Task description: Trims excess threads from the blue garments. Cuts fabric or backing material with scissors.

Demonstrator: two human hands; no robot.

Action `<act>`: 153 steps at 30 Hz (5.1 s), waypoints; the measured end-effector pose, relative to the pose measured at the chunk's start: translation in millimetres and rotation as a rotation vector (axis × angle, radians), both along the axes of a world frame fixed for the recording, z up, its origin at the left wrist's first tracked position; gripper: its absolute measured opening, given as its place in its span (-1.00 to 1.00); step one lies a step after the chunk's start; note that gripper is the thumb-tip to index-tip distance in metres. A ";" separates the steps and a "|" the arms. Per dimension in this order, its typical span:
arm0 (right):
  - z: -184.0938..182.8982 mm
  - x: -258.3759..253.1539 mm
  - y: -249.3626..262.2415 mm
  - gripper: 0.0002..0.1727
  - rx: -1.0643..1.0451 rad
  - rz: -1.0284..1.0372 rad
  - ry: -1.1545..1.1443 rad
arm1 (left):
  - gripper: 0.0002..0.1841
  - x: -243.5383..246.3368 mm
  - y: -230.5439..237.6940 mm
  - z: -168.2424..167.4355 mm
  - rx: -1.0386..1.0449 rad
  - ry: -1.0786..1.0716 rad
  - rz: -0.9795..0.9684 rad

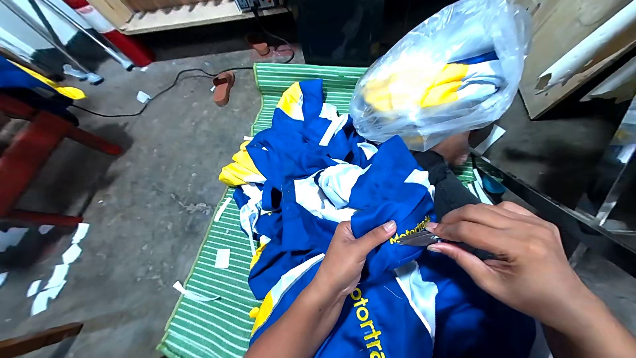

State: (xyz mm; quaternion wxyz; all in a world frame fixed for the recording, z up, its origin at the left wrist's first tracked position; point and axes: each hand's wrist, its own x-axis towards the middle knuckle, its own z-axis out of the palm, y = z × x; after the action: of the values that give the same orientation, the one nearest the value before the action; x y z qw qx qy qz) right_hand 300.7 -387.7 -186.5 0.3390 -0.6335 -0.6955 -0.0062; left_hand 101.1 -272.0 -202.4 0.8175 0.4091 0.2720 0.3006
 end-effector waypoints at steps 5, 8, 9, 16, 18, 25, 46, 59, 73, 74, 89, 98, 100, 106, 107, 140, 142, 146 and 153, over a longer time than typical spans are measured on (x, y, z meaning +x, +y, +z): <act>-0.2 0.7 1.9 -0.66 -0.001 0.008 -0.004 | -0.87 -0.1 0.8 0.9 -0.015 0.008 -0.001; -2.6 0.4 2.8 -0.65 -0.008 0.006 0.018 | -0.87 -0.2 1.4 0.9 -0.016 0.003 0.000; -4.4 0.2 2.5 -0.65 -0.013 0.001 0.043 | -0.87 -0.1 1.5 0.9 -0.021 0.002 -0.001; -17.8 4.7 -2.6 -0.65 0.064 -0.132 0.660 | -0.85 -5.0 7.6 0.8 -0.101 -0.030 0.023; -21.1 -0.4 -3.6 -0.66 0.120 -0.167 0.764 | -0.86 -6.8 7.3 0.5 -0.108 -0.048 0.050; -41.9 -26.1 -6.5 -0.82 0.218 -0.203 0.934 | -0.82 -16.1 6.5 -3.9 -0.014 -0.137 0.156; -89.2 147.3 31.1 -0.51 -0.925 -1.045 0.366 | -0.75 -55.0 40.4 9.9 0.244 -0.208 0.359; -131.2 104.2 69.0 -0.65 -0.585 -0.807 0.316 | -0.67 -80.2 61.1 10.5 0.275 -0.240 0.245; -204.0 17.1 82.3 -0.35 -1.015 -0.823 0.620 | -0.58 -88.1 48.1 17.2 0.208 -0.253 0.380; -204.5 15.4 82.9 -0.36 -1.026 -0.829 0.613 | -0.56 -87.6 46.7 16.6 0.194 -0.253 0.393; -61.1 96.2 -3.9 -0.74 -1.012 -0.447 0.437 | -0.57 -82.7 45.0 12.9 0.121 -0.319 0.398; -45.4 27.1 -39.7 -0.74 -0.145 -0.282 0.999 | -0.36 -41.6 42.4 20.3 0.216 -0.343 -0.003; -27.2 -15.7 -16.7 -0.65 0.127 -0.201 0.996 | -0.21 -24.1 37.6 26.5 0.393 -0.221 -0.157; -20.5 -78.0 46.2 -0.57 0.454 -0.325 0.968 | 0.13 22.6 30.8 31.4 0.570 -0.162 -0.466; -24.1 -74.9 49.6 -0.71 0.438 -0.364 0.974 | 0.17 26.4 35.8 30.4 0.569 -0.160 -0.492; -18.0 -93.2 34.9 -0.30 0.410 -0.294 0.790 | -0.66 5.7 14.9 23.8 1.273 0.757 0.147; -27.2 -94.4 36.7 -0.33 0.447 -0.364 0.748 | -0.56 26.5 -3.9 16.6 1.283 0.832 0.092; -25.3 -74.2 29.9 -0.86 0.496 -0.490 0.803 | -0.46 30.2 -11.9 7.8 1.343 0.809 -0.108; -23.2 -43.1 -0.9 -0.89 0.457 -0.260 1.194 | -0.04 33.5 48.1 71.4 1.479 0.486 -0.327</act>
State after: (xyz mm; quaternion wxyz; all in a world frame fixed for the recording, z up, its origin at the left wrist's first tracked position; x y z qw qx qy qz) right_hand 257.6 -388.6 -209.7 0.7896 -0.5189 -0.2866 0.1582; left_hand 134.6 -223.9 -131.0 0.2853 0.9347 0.1093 0.1816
